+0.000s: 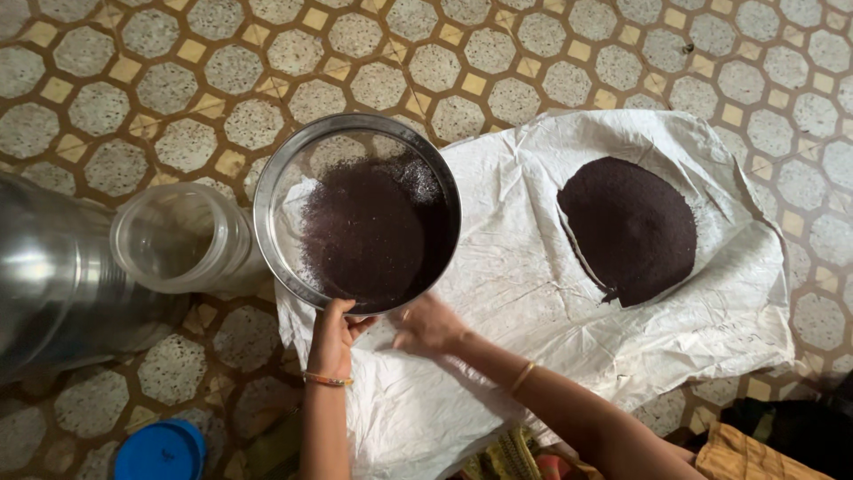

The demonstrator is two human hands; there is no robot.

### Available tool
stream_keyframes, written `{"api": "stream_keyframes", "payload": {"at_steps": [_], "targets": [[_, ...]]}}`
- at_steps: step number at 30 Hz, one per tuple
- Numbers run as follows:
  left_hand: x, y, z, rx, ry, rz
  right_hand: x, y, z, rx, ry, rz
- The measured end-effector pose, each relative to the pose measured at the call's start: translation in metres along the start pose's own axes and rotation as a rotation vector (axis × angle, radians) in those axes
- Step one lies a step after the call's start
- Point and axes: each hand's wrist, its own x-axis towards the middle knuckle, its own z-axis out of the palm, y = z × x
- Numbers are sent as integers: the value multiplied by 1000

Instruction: The person scoops dark grains from a white sack onto a metal sieve and shakes it to separate fine particles. The person repeatedly gathers the sifted material and shakes the sieve until the sack is empty.

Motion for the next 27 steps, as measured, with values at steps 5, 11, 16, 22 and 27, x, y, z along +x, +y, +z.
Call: {"api": "stream_keyframes", "payload": {"at_steps": [5, 11, 16, 22, 27], "targets": [[1, -14, -21, -23, 42, 10, -27, 43, -5, 127, 137, 207], [14, -23, -21, -71, -2, 62, -48, 38, -76, -85, -74, 891], [19, -14, -9, -83, -38, 48, -6, -28, -25, -52, 109, 366], [9, -10, -4, -25, 46, -1, 22, -54, 24, 62, -147, 64], [15, -22, -17, -74, 0, 25, -40, -39, -56, 148, -233, 561]]}}
